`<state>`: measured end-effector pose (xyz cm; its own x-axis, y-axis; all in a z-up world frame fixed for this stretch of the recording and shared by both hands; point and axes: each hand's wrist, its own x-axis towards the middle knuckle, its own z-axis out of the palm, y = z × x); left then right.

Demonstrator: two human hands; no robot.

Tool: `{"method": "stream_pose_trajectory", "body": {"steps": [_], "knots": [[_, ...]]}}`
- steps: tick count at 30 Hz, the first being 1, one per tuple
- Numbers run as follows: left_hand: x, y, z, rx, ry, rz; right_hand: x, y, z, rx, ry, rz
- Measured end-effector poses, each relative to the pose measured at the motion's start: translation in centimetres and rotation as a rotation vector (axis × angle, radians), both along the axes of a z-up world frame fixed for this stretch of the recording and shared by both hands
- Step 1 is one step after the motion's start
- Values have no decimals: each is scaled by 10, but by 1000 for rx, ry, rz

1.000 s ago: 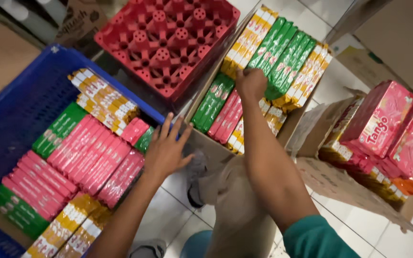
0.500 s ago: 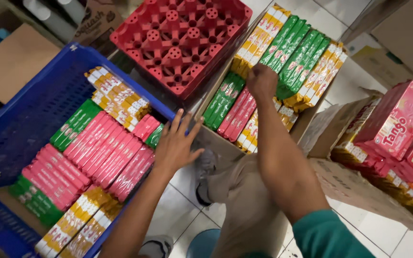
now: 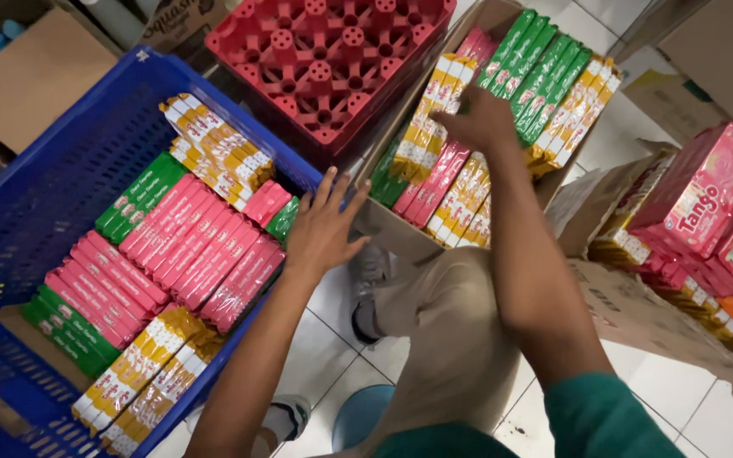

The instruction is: The person sits on a small stool and transfers stacks of packaged goods from a cardboard box into a blue plastic crate. They handle pink, green, and yellow packages, arranging them in neat rows inside the crate.

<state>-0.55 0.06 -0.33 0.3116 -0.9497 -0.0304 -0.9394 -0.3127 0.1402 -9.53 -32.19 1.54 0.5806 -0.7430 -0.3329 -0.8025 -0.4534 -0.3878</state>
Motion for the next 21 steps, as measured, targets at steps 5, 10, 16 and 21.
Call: {"method": "stream_pose_trajectory", "body": {"steps": [5, 10, 16, 21], "knots": [[3, 3, -16, -88, -131, -50, 31, 38, 2, 77, -1, -60], [4, 2, -17, -79, -78, -38, 44, 46, -26, 122, -52, -193], [4, 3, -25, -75, -90, -30, 50, 49, -35, 149, -54, -370], [5, 3, -31, -142, -71, -54, 28, 90, 88, 373, -231, -405]]}}
